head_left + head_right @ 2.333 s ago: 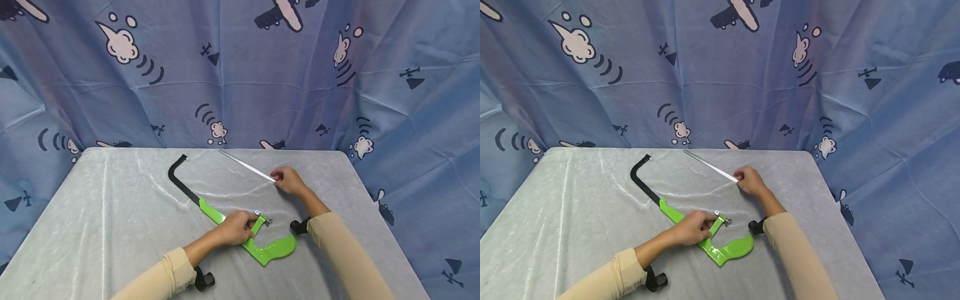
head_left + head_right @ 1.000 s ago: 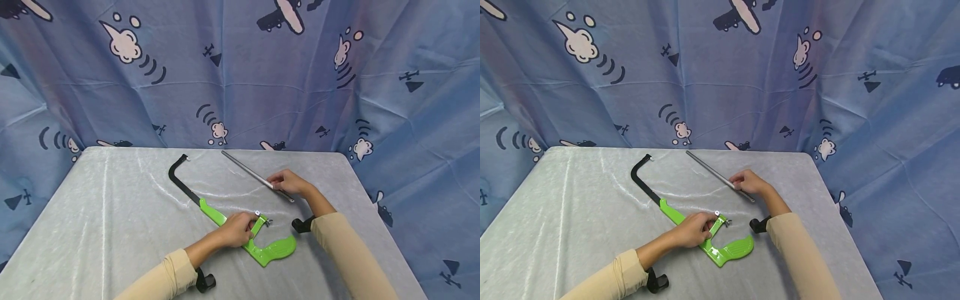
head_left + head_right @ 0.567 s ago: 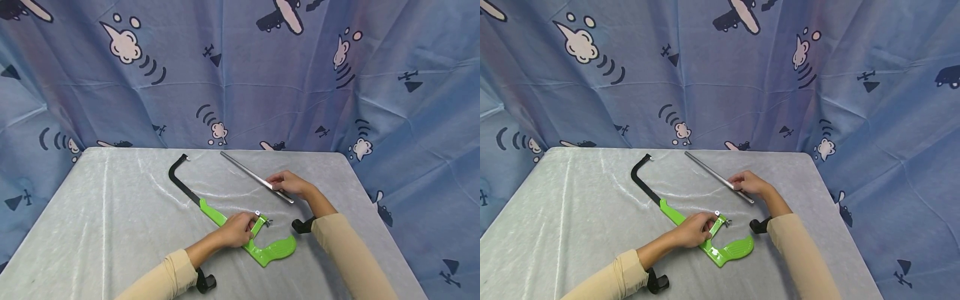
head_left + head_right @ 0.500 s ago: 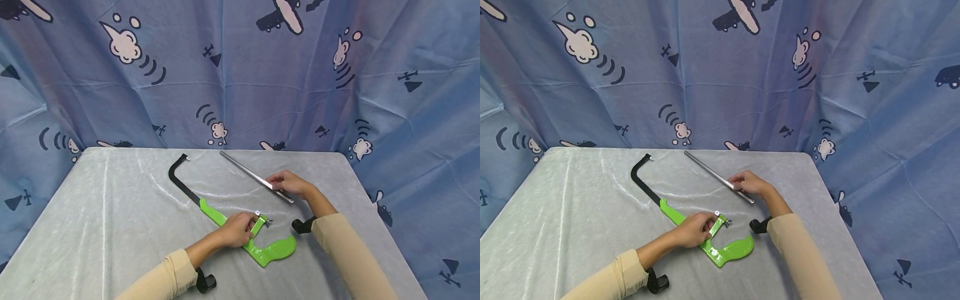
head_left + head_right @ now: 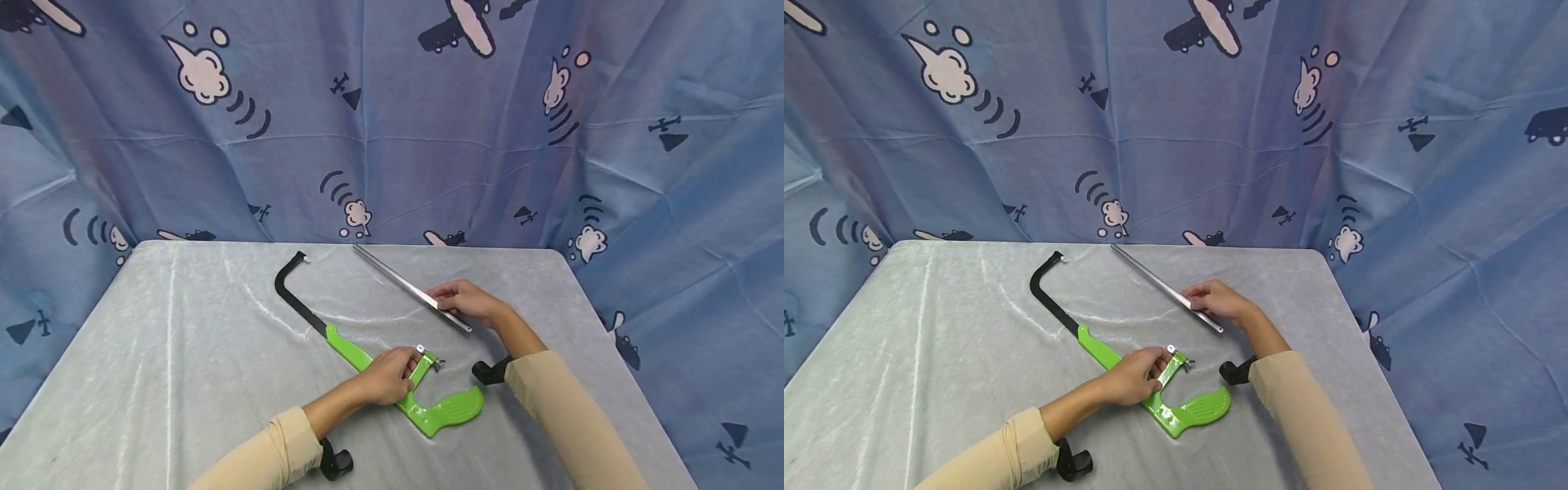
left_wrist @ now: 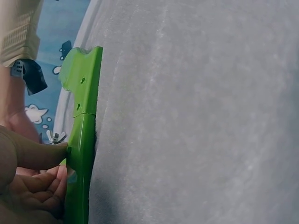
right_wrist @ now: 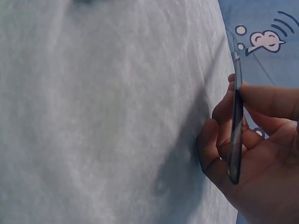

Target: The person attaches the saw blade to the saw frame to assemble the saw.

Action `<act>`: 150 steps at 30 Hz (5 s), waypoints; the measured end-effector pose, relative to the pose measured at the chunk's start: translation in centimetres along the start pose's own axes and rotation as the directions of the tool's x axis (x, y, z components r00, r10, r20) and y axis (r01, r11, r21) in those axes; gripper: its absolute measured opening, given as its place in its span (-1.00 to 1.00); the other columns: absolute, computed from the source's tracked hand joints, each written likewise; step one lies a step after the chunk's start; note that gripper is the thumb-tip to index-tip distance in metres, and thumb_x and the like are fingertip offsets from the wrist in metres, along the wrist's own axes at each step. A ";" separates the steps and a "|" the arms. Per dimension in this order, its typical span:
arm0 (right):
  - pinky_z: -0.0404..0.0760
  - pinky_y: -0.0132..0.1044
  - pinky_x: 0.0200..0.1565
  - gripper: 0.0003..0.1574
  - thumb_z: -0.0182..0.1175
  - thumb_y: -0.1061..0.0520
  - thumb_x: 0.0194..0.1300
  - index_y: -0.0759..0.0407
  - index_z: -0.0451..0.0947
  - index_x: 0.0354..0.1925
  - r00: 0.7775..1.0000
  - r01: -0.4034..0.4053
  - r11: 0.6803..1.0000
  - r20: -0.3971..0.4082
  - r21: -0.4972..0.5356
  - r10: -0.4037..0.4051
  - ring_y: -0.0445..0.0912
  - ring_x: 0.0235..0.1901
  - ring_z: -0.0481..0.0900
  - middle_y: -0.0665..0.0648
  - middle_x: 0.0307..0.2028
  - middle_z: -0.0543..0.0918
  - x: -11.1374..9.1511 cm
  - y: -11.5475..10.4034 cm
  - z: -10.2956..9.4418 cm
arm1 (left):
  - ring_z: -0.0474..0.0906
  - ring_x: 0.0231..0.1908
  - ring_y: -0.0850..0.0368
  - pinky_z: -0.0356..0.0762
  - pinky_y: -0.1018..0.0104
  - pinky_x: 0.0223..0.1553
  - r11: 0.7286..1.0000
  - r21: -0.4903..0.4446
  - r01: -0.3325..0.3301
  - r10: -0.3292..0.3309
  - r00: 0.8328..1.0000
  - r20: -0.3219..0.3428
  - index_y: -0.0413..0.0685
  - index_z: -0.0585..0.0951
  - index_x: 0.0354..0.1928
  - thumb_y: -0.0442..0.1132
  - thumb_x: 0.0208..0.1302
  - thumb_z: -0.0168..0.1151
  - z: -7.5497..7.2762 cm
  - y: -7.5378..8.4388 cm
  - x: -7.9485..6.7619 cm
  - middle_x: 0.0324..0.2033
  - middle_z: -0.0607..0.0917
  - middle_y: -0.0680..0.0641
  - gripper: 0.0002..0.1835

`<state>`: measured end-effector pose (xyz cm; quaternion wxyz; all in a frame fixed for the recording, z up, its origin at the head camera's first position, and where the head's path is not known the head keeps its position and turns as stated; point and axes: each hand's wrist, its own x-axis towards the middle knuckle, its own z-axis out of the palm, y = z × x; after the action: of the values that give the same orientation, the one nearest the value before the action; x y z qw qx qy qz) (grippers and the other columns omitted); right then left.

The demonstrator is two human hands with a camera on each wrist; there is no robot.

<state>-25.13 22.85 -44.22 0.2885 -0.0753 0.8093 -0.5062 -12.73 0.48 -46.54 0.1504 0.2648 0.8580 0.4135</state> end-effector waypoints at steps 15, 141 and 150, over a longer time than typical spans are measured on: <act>0.36 -0.41 -0.35 -0.51 0.10 0.31 0.37 0.38 0.46 0.25 0.999 0.013 0.998 0.039 0.069 -0.016 -0.21 -0.32 0.43 0.13 -0.06 0.62 0.4 -1.4 1.7 | 0.41 -0.35 0.31 0.41 0.45 -0.25 0.999 -0.036 0.006 -0.006 1.000 0.007 -0.27 0.54 -0.07 -0.56 0.07 0.29 0.2 -0.3 0.0 -0.34 0.53 -0.01 -0.66; 0.44 -0.37 -0.33 -0.57 0.10 0.34 0.25 0.43 0.54 0.08 0.994 0.056 0.997 0.099 -0.047 -0.051 -0.19 -0.39 0.45 0.07 -0.28 0.60 2.7 -3.0 8.1 | 0.43 -0.34 0.26 0.38 0.43 -0.25 1.000 -0.005 -0.023 0.023 0.999 0.022 -0.22 0.53 -0.10 -0.51 0.13 0.30 -0.1 -0.3 -0.2 -0.32 0.53 -0.02 -0.71; 0.43 -0.38 -0.35 -0.61 0.09 0.36 0.29 0.44 0.54 0.07 0.991 0.071 0.996 0.114 -0.057 -0.064 -0.18 -0.40 0.45 0.09 -0.30 0.61 2.5 -3.1 8.1 | 0.43 -0.33 0.26 0.38 0.43 -0.24 1.000 -0.006 -0.025 0.025 0.999 0.025 -0.23 0.53 -0.10 -0.51 0.13 0.29 -0.1 -0.3 -0.1 -0.33 0.52 -0.02 -0.72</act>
<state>-23.30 14.02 -45.16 0.3138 -0.1396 0.8039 -0.4855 -12.80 0.17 -46.74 0.1569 0.2804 0.8514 0.4146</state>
